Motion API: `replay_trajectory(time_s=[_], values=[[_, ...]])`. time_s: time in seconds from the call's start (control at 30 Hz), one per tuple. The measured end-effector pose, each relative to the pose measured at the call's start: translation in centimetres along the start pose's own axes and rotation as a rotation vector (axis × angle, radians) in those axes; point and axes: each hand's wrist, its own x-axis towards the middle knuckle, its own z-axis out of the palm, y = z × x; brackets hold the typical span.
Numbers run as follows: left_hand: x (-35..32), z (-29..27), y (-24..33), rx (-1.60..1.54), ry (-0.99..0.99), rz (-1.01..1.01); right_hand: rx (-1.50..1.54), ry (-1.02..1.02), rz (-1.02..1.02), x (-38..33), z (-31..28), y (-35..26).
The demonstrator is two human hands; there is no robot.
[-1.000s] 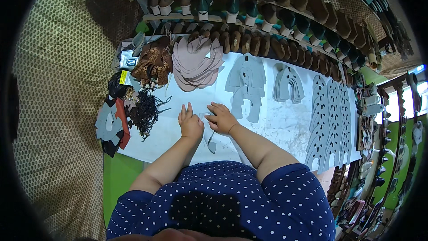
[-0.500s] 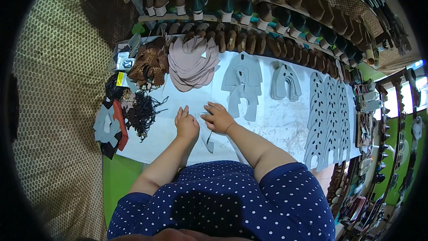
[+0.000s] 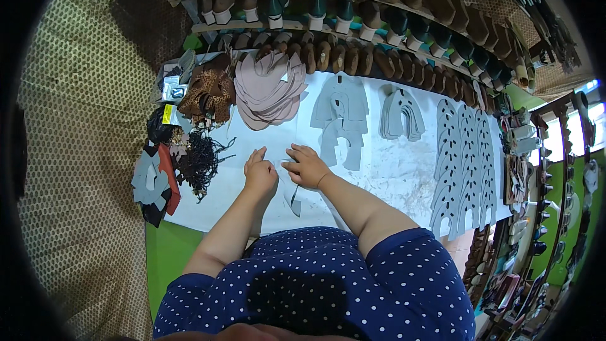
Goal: The person is aligning and preparing material components for shoe manufacturing on a patterned workspace.
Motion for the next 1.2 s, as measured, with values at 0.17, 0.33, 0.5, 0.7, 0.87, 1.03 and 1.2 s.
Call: replay_trajectory(time_s=[0.17, 0.33, 0.5, 0.7, 0.87, 1.03, 1.2], values=[[0.6, -0.2, -0.5, 0.006, -0.006, -0.017, 0.014, -0.067, 0.015, 0.0, -0.4, -0.3], [1.2, -0.8, 0.0, 0.047, -0.039, -0.027, -0.073, -0.157, -0.041, 0.0, -0.3, -0.1], [1.9, -1.4, 0.9, 0.072, -0.184, -0.139, -0.071, -0.156, -0.039, -0.2, 0.0, 0.1], [2.2, -1.5, 0.7, 0.104, -0.203, -0.141, -0.062, -0.143, -0.028, -0.2, 0.1, 0.0], [0.5, -1.5, 1.2, 0.054, -0.135, -0.154, -0.056, -0.136, -0.016, -0.1, 0.0, -0.1], [-1.1, -1.3, 1.6, -0.026, 0.022, -0.167, -0.044, -0.131, -0.020, -0.1, 0.0, 0.1], [-1.2, -0.5, 1.5, 0.011, 0.137, -0.101, -0.043, -0.126, -0.013, -0.1, 0.0, 0.0]])
